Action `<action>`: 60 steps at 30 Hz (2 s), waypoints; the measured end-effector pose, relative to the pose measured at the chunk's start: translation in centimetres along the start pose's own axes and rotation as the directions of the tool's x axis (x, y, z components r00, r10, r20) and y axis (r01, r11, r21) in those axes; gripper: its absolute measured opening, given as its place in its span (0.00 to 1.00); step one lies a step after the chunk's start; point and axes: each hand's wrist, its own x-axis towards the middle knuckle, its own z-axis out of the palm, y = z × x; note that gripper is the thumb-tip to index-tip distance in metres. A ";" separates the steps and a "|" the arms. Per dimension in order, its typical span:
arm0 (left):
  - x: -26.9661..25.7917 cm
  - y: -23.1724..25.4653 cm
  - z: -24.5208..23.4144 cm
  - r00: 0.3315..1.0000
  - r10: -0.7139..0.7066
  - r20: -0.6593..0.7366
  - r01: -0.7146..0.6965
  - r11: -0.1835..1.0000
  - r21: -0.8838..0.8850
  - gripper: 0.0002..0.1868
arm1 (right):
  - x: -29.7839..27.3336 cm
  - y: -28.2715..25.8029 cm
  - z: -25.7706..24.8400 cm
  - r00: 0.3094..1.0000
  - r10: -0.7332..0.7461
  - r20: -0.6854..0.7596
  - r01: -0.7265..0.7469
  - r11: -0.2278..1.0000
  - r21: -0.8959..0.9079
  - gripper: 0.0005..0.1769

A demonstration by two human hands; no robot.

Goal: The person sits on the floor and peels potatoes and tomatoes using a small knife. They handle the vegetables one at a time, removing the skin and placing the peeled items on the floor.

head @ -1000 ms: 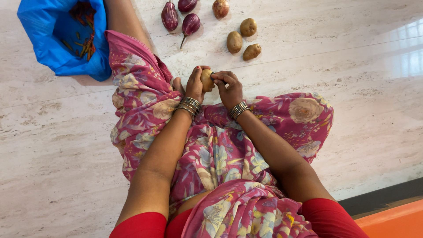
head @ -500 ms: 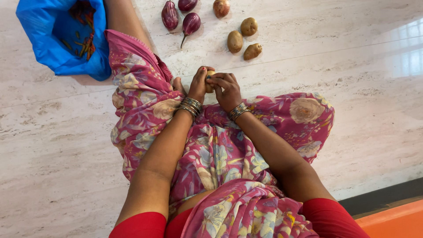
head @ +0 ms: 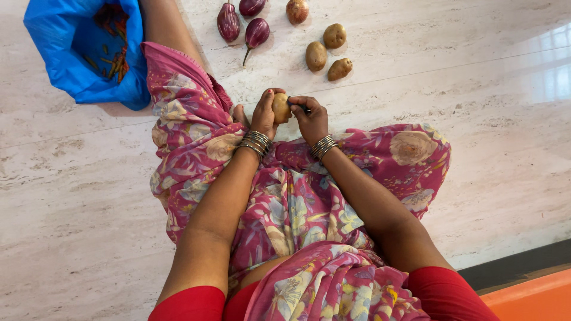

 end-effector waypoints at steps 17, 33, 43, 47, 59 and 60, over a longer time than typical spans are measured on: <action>0.7 -1.5 -1.0 0.988 -0.041 0.152 0.062 0.989 -0.134 0.19 | -2.0 -2.8 0.5 0.979 -0.201 0.016 0.197 0.938 -0.284 0.13; -1.1 0.0 -0.3 0.939 -0.240 0.246 0.267 0.961 -0.080 0.33 | 0.6 -3.9 -2.5 0.944 0.144 0.298 0.062 0.808 -0.585 0.45; -2.5 1.8 1.1 0.971 -0.121 0.205 0.110 0.992 0.067 0.38 | 8.9 -5.4 -7.0 0.998 0.047 0.035 -0.010 0.724 -0.689 0.40; -3.2 2.1 1.5 0.976 -0.130 0.172 0.109 0.986 0.128 0.37 | 12.0 -4.1 -8.8 0.997 -0.058 0.044 0.071 0.667 -0.742 0.42; -3.2 1.8 1.3 0.988 -0.091 0.126 0.072 0.987 0.147 0.34 | 13.7 -2.0 -8.4 0.993 0.056 -0.107 -0.109 0.804 -0.584 0.46; -3.2 2.0 1.4 0.989 -0.077 0.124 0.059 0.988 0.144 0.33 | 14.0 -1.7 -8.7 0.991 0.038 -0.125 -0.103 0.819 -0.564 0.47</action>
